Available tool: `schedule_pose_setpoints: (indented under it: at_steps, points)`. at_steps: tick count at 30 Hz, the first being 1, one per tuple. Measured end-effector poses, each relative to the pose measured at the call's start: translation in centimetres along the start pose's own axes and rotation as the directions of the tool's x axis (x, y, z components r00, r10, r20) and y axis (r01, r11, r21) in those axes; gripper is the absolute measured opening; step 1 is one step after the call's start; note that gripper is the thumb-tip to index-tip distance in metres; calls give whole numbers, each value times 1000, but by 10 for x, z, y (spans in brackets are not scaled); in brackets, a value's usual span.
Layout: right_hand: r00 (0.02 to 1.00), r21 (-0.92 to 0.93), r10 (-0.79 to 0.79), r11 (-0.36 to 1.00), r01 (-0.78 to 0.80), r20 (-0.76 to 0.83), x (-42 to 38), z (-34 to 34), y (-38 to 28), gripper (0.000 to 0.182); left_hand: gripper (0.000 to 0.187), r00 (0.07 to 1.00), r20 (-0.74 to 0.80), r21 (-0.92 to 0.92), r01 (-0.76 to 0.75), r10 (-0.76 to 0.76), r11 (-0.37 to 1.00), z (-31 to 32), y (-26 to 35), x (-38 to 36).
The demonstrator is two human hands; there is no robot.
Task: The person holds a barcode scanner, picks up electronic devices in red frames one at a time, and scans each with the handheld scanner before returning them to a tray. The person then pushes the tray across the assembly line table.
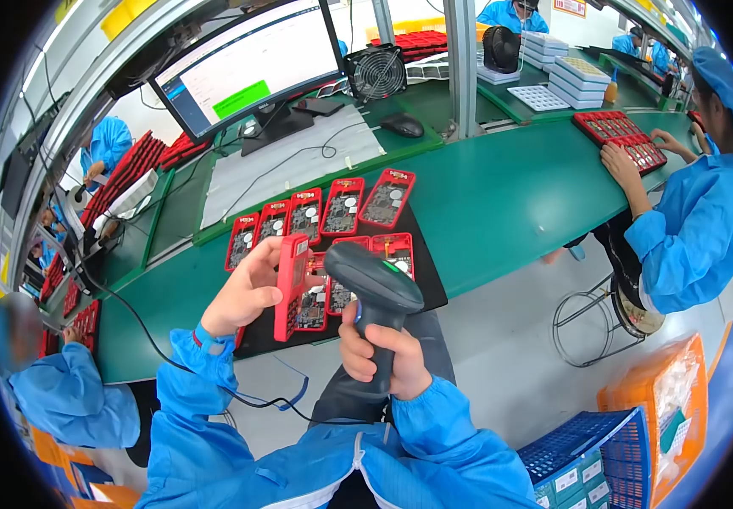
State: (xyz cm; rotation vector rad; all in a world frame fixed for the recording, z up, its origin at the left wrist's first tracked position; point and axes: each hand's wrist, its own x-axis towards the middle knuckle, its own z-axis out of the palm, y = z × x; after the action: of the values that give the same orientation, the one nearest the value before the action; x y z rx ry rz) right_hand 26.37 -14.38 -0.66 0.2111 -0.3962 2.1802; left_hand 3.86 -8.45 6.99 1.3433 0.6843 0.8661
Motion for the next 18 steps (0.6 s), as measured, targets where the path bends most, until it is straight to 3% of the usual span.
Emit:
schedule_pose_setpoints:
  at_steps: [5, 8, 14, 18]
  points:
    - [993, 37, 118, 992, -119, 27, 10, 4, 6, 23, 70, 1000, 19, -144, -17, 20, 989, 3, -6, -8]
    - [991, 20, 131, 991, -131, 42, 13, 5, 6, 22, 83, 1000, -3, -130, 30, -31, 991, 4, 0, -11]
    - [992, 20, 114, 993, -113, -45, 13, 11, 6, 25, 81, 999, -34, -155, 28, -34, 988, 1, -1, -13]
    - [996, -43, 87, 995, -88, -29, 14, 9, 6, 23, 70, 999, -7, -178, 30, -32, 984, -3, 1, -15]
